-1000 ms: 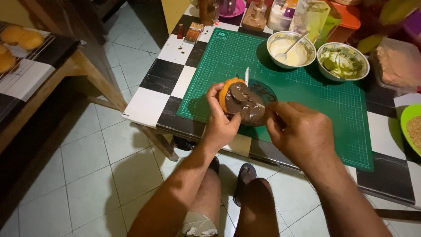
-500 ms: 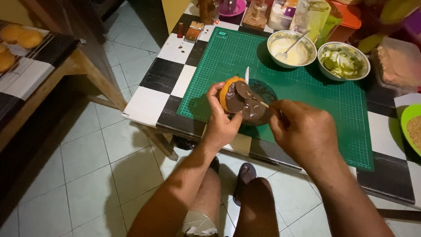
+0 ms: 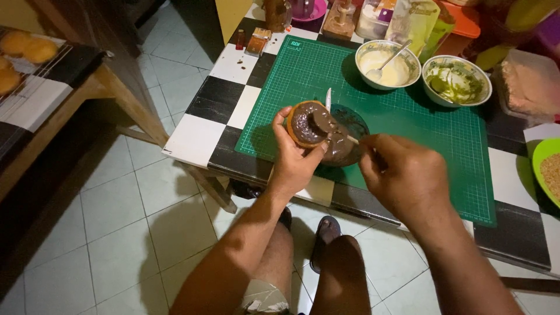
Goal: Decorating donuts by spreading chocolate glaze with a spoon and placing them in a box.
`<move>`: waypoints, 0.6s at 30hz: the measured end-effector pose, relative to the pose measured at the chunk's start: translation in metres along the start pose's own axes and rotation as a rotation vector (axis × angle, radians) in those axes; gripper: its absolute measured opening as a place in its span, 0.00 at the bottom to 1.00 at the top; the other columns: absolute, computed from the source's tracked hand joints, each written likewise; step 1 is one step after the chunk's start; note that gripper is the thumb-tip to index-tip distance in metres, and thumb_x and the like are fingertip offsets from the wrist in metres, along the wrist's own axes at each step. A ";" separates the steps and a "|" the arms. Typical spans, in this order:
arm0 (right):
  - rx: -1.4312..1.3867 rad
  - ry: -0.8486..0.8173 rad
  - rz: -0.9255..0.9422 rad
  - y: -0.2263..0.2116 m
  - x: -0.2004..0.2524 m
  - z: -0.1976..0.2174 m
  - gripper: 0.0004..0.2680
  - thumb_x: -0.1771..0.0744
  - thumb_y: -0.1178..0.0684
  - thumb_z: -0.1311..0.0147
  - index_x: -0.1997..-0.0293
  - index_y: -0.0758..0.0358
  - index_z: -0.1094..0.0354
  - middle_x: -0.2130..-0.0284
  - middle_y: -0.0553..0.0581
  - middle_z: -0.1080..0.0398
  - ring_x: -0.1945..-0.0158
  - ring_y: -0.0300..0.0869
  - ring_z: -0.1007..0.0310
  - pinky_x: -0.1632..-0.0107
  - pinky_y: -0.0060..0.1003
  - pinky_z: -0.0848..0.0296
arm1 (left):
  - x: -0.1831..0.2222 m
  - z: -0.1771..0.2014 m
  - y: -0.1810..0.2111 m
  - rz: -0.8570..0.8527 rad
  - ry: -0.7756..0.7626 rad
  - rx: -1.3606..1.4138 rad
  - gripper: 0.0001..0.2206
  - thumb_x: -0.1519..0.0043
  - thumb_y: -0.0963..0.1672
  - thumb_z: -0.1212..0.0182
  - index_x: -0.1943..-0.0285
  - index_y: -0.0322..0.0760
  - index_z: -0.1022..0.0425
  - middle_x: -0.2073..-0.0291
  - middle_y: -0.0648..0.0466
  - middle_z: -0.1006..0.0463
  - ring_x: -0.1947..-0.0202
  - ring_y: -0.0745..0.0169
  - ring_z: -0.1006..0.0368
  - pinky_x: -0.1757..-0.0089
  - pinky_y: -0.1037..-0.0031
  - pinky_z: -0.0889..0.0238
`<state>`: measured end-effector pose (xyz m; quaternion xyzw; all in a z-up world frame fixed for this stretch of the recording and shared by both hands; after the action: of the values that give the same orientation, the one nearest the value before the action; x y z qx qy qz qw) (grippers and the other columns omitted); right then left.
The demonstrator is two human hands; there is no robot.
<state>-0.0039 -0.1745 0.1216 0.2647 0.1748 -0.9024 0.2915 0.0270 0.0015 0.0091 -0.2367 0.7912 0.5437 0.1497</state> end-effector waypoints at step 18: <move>0.148 -0.337 -0.449 0.081 0.025 -0.088 0.09 0.34 0.45 0.46 0.55 0.47 0.20 0.72 0.62 0.20 0.64 0.62 0.19 0.59 0.61 0.21 | 0.018 0.001 0.017 0.222 -0.043 0.150 0.43 0.42 0.31 0.40 0.21 0.31 0.67 0.51 0.27 0.28 0.63 0.48 0.21 0.66 0.69 0.19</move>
<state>0.0619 -0.2060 0.0238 0.0862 0.1120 -0.9859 0.0893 0.0029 0.0037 0.0135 -0.1241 0.8475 0.5013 0.1226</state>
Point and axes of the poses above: each hand's wrist, its own x-axis away from the middle knuckle, its own z-axis out of the back of the hand, y = z × x, the point moved 3 cm from there along -x, towards the middle knuckle
